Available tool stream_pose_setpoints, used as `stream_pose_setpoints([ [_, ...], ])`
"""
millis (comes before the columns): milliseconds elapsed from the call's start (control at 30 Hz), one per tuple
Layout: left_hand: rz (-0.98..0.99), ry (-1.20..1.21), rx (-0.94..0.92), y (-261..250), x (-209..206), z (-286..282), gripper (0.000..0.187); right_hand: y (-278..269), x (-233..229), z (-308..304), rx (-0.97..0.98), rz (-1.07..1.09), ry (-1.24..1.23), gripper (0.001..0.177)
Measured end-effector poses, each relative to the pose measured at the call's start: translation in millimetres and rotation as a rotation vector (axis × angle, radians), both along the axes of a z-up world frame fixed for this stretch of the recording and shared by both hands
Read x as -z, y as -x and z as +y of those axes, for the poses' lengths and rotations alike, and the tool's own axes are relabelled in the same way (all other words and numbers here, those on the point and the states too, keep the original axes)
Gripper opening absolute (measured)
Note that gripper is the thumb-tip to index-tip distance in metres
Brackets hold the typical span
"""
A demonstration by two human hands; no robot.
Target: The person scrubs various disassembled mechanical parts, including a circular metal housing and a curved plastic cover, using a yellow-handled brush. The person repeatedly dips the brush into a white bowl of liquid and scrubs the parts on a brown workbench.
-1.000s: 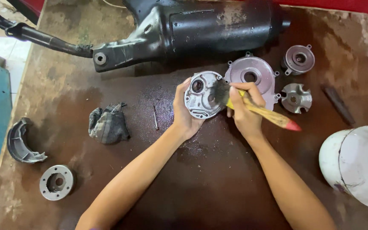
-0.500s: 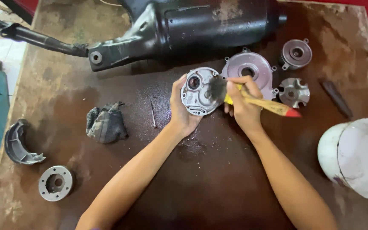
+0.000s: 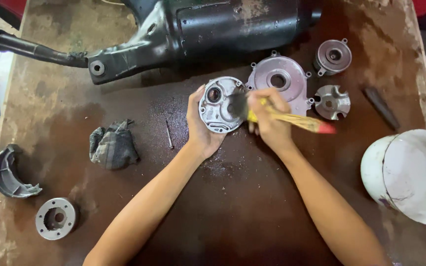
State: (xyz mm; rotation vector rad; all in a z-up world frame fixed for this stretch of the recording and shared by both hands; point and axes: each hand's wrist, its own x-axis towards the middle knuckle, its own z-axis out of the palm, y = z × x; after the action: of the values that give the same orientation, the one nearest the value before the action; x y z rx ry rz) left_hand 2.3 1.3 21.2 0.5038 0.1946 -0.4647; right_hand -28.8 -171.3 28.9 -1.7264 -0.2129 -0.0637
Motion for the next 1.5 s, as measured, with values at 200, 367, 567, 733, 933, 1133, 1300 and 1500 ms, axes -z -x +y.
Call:
stream_pose_setpoints([
  [200,0.021,0.016,-0.016,0,-5,0,0.042,-4,14,-4,-0.038,-0.017,0.025,0.013],
  [367,0.060,-0.040,-0.013,-1,-5,1,0.042,1,-8,4,0.207,-0.034,-0.097,0.013],
  [567,0.008,0.015,-0.025,1,0,0,0.041,-4,16,-2,0.104,0.071,-0.086,0.011],
  [733,0.004,-0.001,0.005,3,-8,2,0.046,-2,23,-3,-0.158,0.005,0.034,0.010],
  [933,-0.014,0.034,0.001,2,1,2,0.042,6,-7,1,-0.177,-0.057,0.167,0.013],
  [1133,-0.056,0.054,-0.004,2,-3,1,0.040,-4,16,0,0.013,-0.048,-0.009,0.012],
  [1300,-0.035,0.059,-0.041,2,-1,1,0.038,0,-3,3,0.030,0.063,-0.023,0.012],
  [1500,-0.020,-0.010,-0.021,4,-8,1,0.042,0,3,0,-0.045,0.022,0.038,0.011],
])
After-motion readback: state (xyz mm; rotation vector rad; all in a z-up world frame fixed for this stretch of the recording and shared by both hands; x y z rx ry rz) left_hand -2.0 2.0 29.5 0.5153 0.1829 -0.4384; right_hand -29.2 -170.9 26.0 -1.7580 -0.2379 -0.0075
